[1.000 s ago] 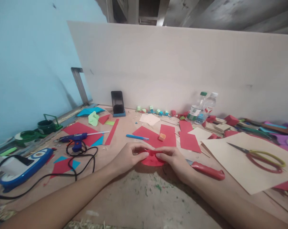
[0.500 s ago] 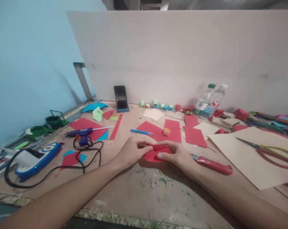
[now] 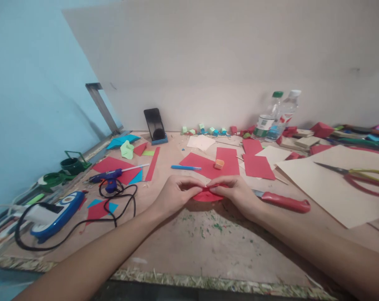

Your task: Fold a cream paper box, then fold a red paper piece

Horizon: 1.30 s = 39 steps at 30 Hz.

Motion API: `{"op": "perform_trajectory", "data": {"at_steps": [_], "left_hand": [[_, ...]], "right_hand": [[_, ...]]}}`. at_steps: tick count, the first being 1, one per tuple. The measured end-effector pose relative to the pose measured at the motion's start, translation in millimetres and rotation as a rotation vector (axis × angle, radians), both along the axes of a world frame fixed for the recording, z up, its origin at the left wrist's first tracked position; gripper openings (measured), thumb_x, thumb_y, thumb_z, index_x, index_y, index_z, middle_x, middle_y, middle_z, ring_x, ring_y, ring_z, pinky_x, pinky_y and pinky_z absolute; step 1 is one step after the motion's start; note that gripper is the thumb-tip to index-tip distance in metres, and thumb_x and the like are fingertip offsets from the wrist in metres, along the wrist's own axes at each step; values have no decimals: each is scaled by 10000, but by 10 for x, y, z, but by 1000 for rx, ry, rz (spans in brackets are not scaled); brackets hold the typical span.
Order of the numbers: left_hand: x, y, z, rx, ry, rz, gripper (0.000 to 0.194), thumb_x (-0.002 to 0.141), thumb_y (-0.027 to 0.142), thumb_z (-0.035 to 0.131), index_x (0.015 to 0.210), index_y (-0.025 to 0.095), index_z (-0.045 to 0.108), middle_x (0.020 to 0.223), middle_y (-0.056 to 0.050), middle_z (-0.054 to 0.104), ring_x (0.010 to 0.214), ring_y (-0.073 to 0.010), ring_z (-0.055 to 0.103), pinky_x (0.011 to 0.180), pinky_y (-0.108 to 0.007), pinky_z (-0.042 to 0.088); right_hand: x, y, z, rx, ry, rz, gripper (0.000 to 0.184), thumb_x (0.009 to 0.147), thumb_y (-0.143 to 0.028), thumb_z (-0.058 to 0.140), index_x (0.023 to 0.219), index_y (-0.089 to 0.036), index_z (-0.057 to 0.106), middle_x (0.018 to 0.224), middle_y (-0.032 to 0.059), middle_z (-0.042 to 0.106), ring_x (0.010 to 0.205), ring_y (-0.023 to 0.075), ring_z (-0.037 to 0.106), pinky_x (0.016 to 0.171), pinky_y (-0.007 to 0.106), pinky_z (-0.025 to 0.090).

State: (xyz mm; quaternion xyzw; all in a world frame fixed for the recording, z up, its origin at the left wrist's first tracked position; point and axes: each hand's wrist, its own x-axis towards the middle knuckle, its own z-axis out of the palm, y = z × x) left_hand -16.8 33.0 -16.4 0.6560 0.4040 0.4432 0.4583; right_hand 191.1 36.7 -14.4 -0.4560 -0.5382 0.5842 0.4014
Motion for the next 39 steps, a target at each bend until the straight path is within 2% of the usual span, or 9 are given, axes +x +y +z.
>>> {"op": "perform_trajectory", "data": {"at_steps": [5,9,11,14,17,20,26,32,39], "left_hand": [[-28,0,48,49,31,-8,142,889,265,727,849,176,830,921,-72,829,880,-214,754,828,-312,593],[-50,22,20,51,62,62,181,858,266,745,990,169,821,1107,-105,814,1031,-250,742,916,-358,575],[-50,31,-8,21,72,93,245,831,281,760,1042,166,810,1169,-121,798,1056,-266,732,891,-366,576],[-39,31,-30,-1,89,100,278,798,273,770,1049,160,807,1164,-131,796,1022,-264,728,826,-346,572],[-32,22,-13,-27,75,61,274,805,265,766,1053,155,809,1140,-122,801,993,-247,732,822,-324,567],[-42,19,17,-33,60,-6,176,867,280,728,947,155,823,1011,-93,822,925,-225,734,822,-311,562],[-51,23,22,-25,78,21,131,864,241,732,837,159,831,855,-66,815,778,-199,708,690,-269,539],[-52,20,-1,-64,56,-3,173,885,291,730,855,158,836,855,-58,807,747,-174,681,690,-252,520],[-64,48,6,-53,54,70,259,867,336,724,706,147,797,703,-43,740,652,-158,603,616,-247,472]], "right_hand": [[12,13,2,-30,3,5,266,649,-342,871,863,-187,847,827,50,803,691,173,663,680,314,524],[-2,9,48,-40,-14,63,459,636,-338,922,1059,-185,832,939,55,809,689,154,652,651,296,535],[-15,7,58,-24,-44,53,429,703,-359,879,1086,-175,823,920,54,803,684,149,646,632,283,523],[-26,3,50,-7,-106,23,300,780,-359,795,988,-145,828,749,35,757,625,137,609,598,269,486],[-20,-1,31,-4,-114,12,254,781,-344,774,918,-136,825,722,32,747,616,133,597,608,270,483],[-5,3,13,-12,-80,17,257,770,-369,793,895,-146,821,739,31,753,638,137,606,634,273,494],[-16,12,27,-13,-108,34,255,754,-390,803,850,-154,819,755,29,741,643,141,606,649,287,513],[-25,-3,52,-4,-116,27,270,764,-414,784,735,-146,802,669,15,691,607,123,549,606,270,450],[-11,-21,62,-86,-16,36,345,740,-486,834,654,-160,754,601,18,685,536,114,529,554,268,395]]}}
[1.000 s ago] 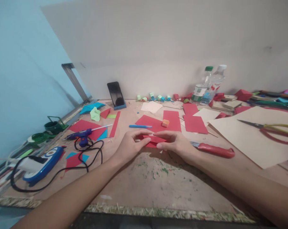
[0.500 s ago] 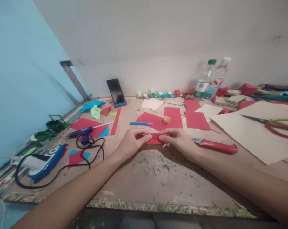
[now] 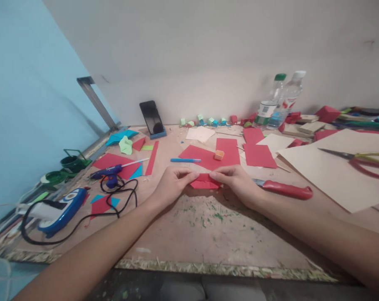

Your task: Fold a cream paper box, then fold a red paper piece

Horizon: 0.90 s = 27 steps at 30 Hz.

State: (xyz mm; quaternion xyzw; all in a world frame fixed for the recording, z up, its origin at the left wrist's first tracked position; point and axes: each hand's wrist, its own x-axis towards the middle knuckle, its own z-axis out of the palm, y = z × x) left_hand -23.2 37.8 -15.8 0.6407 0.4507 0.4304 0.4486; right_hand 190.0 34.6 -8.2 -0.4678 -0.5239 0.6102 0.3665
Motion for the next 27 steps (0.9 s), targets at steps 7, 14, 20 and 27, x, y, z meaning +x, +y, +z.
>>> {"op": "perform_trajectory", "data": {"at_steps": [7,14,20,27], "left_hand": [[-15,29,24,17,20,-4,259,830,336,728,658,148,770,669,-45,725,619,-154,585,598,-253,454],[2,-7,24,43,82,-13,215,830,306,736,688,150,777,697,-48,739,641,-160,602,601,-250,458],[1,-19,47,7,85,-27,226,847,318,732,696,157,782,698,-48,738,644,-167,609,600,-257,464],[-47,-26,92,98,193,-56,216,883,305,719,750,157,802,761,-70,773,716,-192,655,655,-270,481]], "right_hand": [[5,22,6,22,-12,3,385,719,-532,838,651,-163,748,602,37,699,562,139,570,601,287,447],[-5,10,32,61,-140,21,261,706,-415,821,739,-157,810,658,16,692,594,131,528,598,281,408],[1,27,-14,73,-142,27,288,715,-427,808,635,-156,751,604,13,643,568,124,498,564,276,385],[5,23,-36,103,-159,93,320,746,-464,795,707,-148,760,614,13,642,560,127,517,541,265,381]]}}
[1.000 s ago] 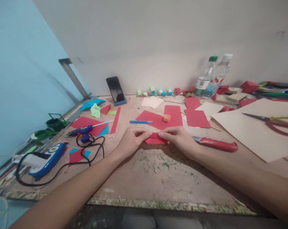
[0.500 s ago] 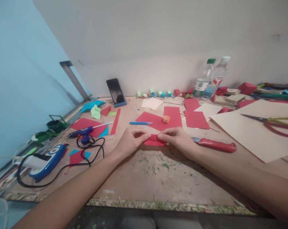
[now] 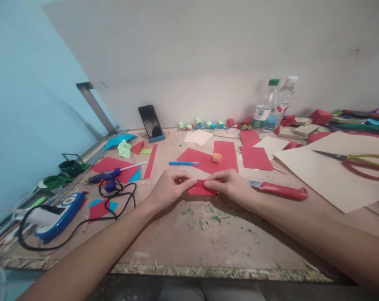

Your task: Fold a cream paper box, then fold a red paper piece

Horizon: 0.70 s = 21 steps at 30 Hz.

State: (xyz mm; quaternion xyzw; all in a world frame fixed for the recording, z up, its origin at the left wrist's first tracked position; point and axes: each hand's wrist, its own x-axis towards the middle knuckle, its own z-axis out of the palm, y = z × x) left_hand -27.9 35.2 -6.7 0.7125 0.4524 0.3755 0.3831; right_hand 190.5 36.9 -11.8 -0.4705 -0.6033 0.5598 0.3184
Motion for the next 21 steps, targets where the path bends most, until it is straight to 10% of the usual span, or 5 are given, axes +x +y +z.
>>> {"op": "perform_trajectory", "data": {"at_steps": [21], "left_hand": [[-5,23,-19,-86,-118,10,216,865,313,736,715,158,741,742,-38,706,695,-160,594,650,-258,450]], "right_hand": [[-6,-26,18,-4,52,-33,369,769,-509,771,626,-174,709,590,11,627,547,130,510,535,273,369]]}}
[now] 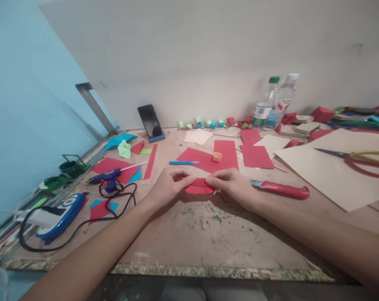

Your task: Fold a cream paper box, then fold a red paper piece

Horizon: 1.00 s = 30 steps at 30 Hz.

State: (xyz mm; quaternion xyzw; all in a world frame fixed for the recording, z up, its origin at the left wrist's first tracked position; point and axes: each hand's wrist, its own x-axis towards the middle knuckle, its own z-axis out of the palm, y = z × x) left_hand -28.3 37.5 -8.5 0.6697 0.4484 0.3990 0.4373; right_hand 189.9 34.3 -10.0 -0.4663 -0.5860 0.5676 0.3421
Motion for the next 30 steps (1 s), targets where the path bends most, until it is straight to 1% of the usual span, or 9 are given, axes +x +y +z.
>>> {"op": "perform_trajectory", "data": {"at_steps": [4,8,11,14,22,25,27,28,30], "left_hand": [[-4,0,10,-67,-62,-17,247,851,327,751,688,143,725,715,-30,664,664,-142,557,610,-242,437],[-28,-2,7,-191,-182,9,240,844,363,771,742,148,739,735,-29,685,634,-136,567,573,-235,431],[-47,12,7,-155,-171,65,239,819,371,792,744,145,766,734,-44,714,638,-146,586,594,-246,448],[-55,37,12,-140,-154,113,238,777,375,801,717,146,782,692,-52,710,613,-152,571,572,-254,445],[-69,116,-4,-194,-165,128,246,695,385,818,649,150,764,659,-62,712,594,-155,583,591,-273,484],[-64,100,12,-184,-160,126,251,722,390,802,661,151,751,662,-59,710,605,-163,591,598,-279,486],[-58,70,34,-155,-128,142,226,758,379,792,730,156,767,719,-61,733,637,-172,608,624,-290,494],[-56,50,47,-102,-75,152,204,782,364,787,788,161,779,780,-66,755,672,-179,623,657,-301,504],[-57,7,71,94,98,145,166,845,317,764,929,178,795,952,-78,788,800,-203,665,778,-337,526]], "right_hand": [[5,-11,11,-25,31,-31,400,751,-521,798,579,-177,691,518,2,597,501,123,484,496,268,354],[3,-6,27,-40,68,-60,385,746,-524,809,622,-168,733,579,37,681,531,142,570,542,276,434],[8,5,23,-44,89,-79,387,766,-536,803,681,-161,761,614,61,725,564,160,620,581,283,478],[18,12,-5,-50,105,-91,405,759,-552,816,686,-158,759,601,61,727,562,157,620,592,282,488],[19,14,-19,-75,125,-87,455,705,-600,849,670,-155,763,583,74,725,541,155,599,594,294,484],[11,24,-8,-78,124,-102,454,707,-602,847,679,-158,755,584,68,725,537,150,598,579,284,473],[7,30,-8,-75,121,-114,441,707,-591,852,677,-164,745,579,59,720,527,148,591,562,281,462],[4,32,-8,-72,119,-121,433,708,-583,855,670,-168,736,574,54,716,524,148,588,556,281,458],[1,33,-6,-66,112,-126,419,716,-564,859,657,-174,720,568,48,713,524,148,591,555,280,455]]}}
